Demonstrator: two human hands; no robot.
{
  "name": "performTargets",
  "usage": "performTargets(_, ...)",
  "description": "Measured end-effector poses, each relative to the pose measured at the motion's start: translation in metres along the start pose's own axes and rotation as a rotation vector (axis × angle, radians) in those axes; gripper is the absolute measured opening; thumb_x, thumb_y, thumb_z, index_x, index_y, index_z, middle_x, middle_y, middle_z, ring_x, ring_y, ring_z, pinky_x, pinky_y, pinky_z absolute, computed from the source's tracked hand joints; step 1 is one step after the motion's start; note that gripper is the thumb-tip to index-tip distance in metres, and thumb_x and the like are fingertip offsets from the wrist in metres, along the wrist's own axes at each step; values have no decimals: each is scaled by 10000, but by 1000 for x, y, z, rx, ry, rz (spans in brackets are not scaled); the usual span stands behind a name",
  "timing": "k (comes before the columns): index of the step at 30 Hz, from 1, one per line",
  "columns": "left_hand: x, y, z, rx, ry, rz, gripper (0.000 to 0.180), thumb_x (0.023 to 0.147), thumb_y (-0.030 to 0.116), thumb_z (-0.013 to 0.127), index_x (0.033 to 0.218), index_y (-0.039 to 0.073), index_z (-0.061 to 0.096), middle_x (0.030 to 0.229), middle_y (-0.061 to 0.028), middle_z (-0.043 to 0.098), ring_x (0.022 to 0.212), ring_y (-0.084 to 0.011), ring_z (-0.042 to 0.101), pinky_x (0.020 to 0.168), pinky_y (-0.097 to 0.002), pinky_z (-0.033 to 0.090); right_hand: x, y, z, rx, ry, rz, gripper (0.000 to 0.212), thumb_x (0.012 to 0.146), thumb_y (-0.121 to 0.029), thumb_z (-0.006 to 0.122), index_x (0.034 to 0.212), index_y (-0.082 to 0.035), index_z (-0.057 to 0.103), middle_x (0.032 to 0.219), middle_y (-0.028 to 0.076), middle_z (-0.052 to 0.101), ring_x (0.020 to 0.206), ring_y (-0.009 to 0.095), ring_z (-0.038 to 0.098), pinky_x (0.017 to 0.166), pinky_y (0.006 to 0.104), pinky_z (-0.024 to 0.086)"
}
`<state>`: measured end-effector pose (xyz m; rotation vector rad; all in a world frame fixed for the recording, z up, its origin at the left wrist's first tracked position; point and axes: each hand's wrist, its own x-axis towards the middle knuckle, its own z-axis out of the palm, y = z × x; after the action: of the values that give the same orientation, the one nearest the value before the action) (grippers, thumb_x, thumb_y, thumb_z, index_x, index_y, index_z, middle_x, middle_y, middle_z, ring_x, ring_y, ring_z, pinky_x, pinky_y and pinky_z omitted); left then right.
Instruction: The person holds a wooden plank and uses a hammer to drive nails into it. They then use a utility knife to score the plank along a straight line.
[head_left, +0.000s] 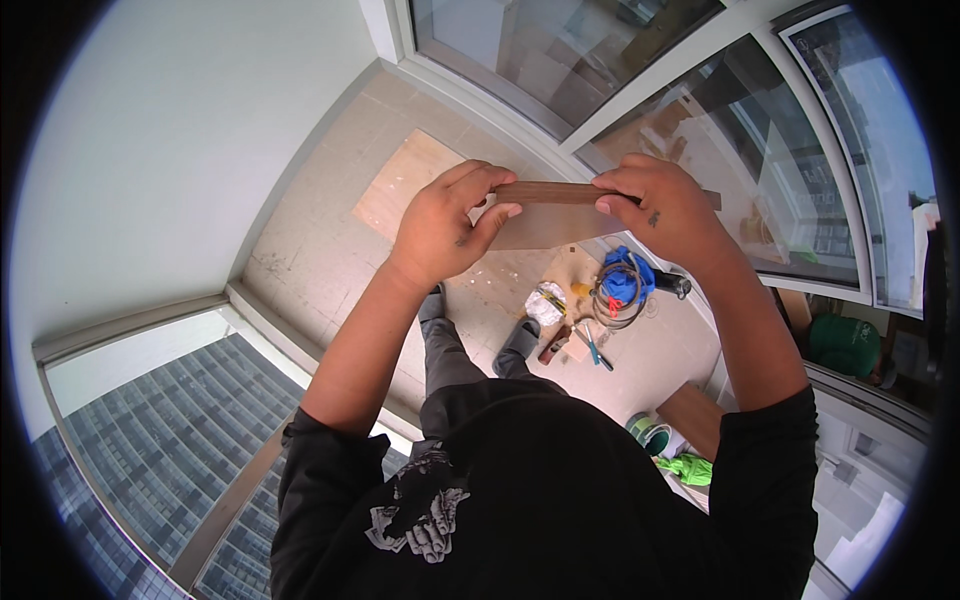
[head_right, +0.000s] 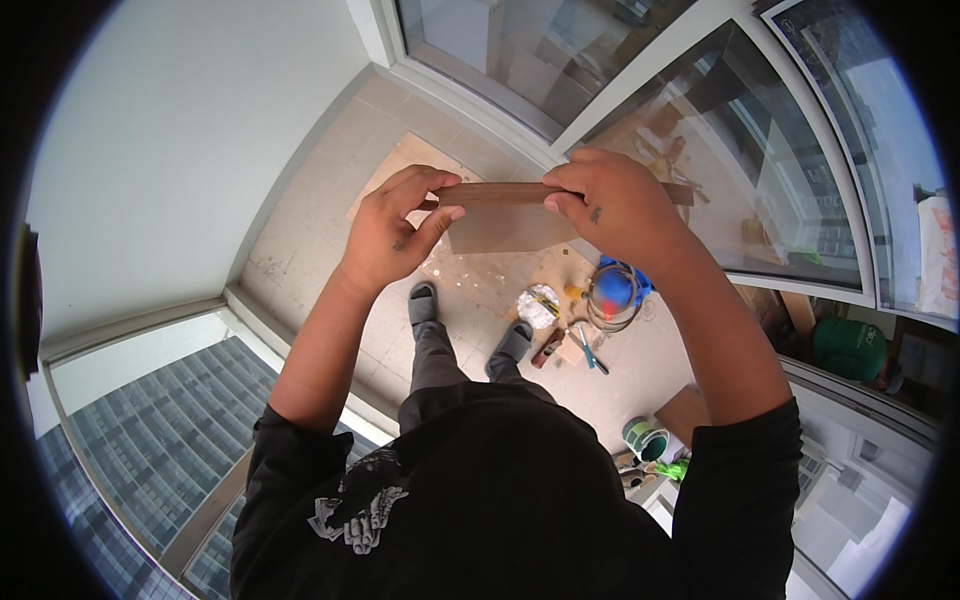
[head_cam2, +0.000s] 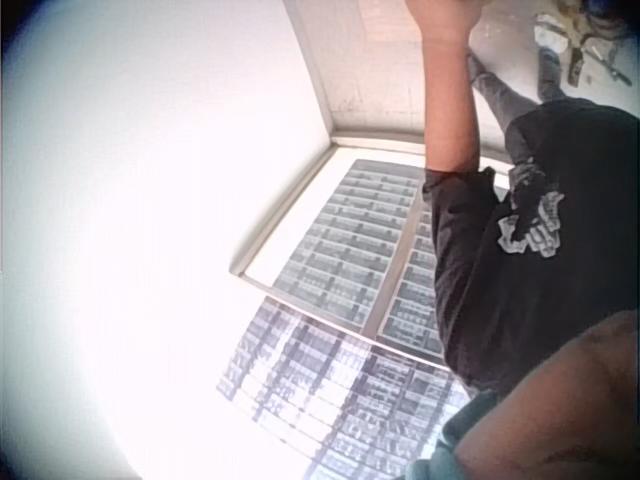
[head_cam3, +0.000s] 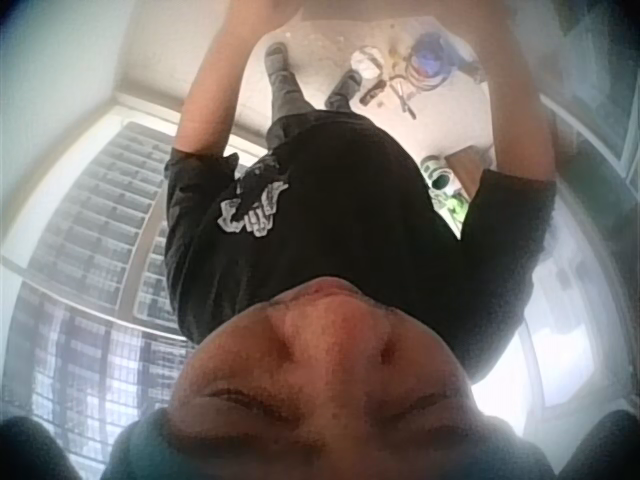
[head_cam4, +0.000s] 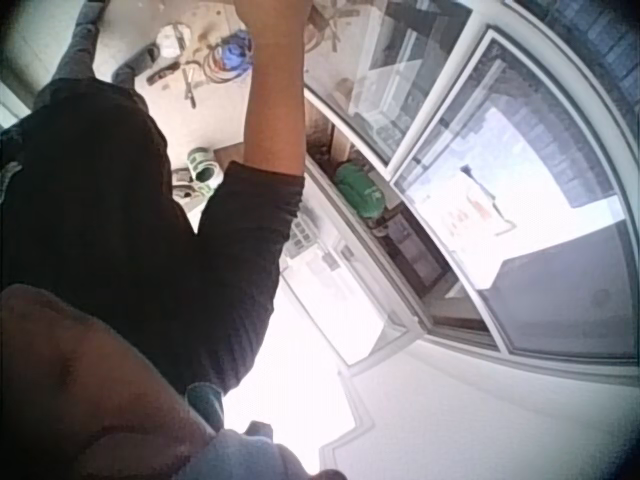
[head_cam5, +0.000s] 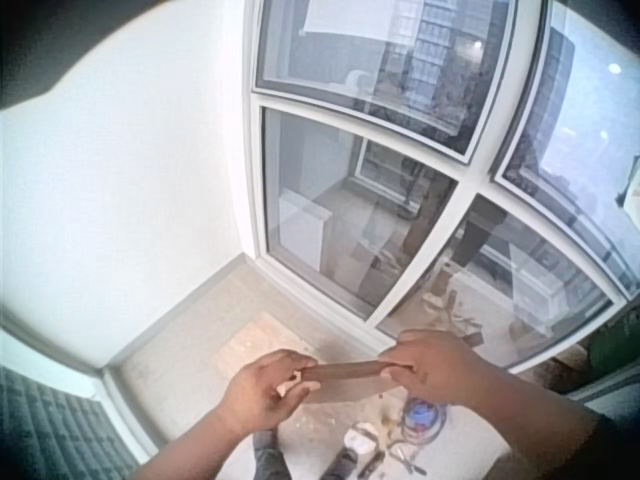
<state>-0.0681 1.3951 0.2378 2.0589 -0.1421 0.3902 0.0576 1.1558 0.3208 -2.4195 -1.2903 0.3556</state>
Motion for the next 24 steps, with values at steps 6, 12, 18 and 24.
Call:
performTargets(6,-12,-4,4,-295,208,-248,137,892,85,704,991,3,657,944,-52,662,883,-146,641,755,-268,530,-4,-6,3,-15,49,43,192,835,-164,712,990,-51,712,818,116,586,787,320,608,701,416,487)
performTargets(12,-5,11,2,-348,116,-622,227,894,225,717,852,10,658,681,7,571,663,-88,488,597,-261,413,-5,-5,7,-43,71,35,212,846,-154,707,1019,-30,707,835,122,596,779,312,609,697,399,485)
performTargets(18,4,21,4,108,193,-279,153,822,152,709,900,28,664,776,-72,626,724,-203,578,681,-348,461,-8,0,8,-14,101,-10,218,850,-138,705,1034,-21,703,843,124,598,759,313,607,677,389,480)
performTargets(24,32,51,33,275,71,175,237,759,108,735,981,35,695,907,-123,664,830,-323,619,795,-412,479,-9,-3,11,0,103,21,162,832,-157,713,972,-75,711,821,99,577,795,306,604,700,417,480)
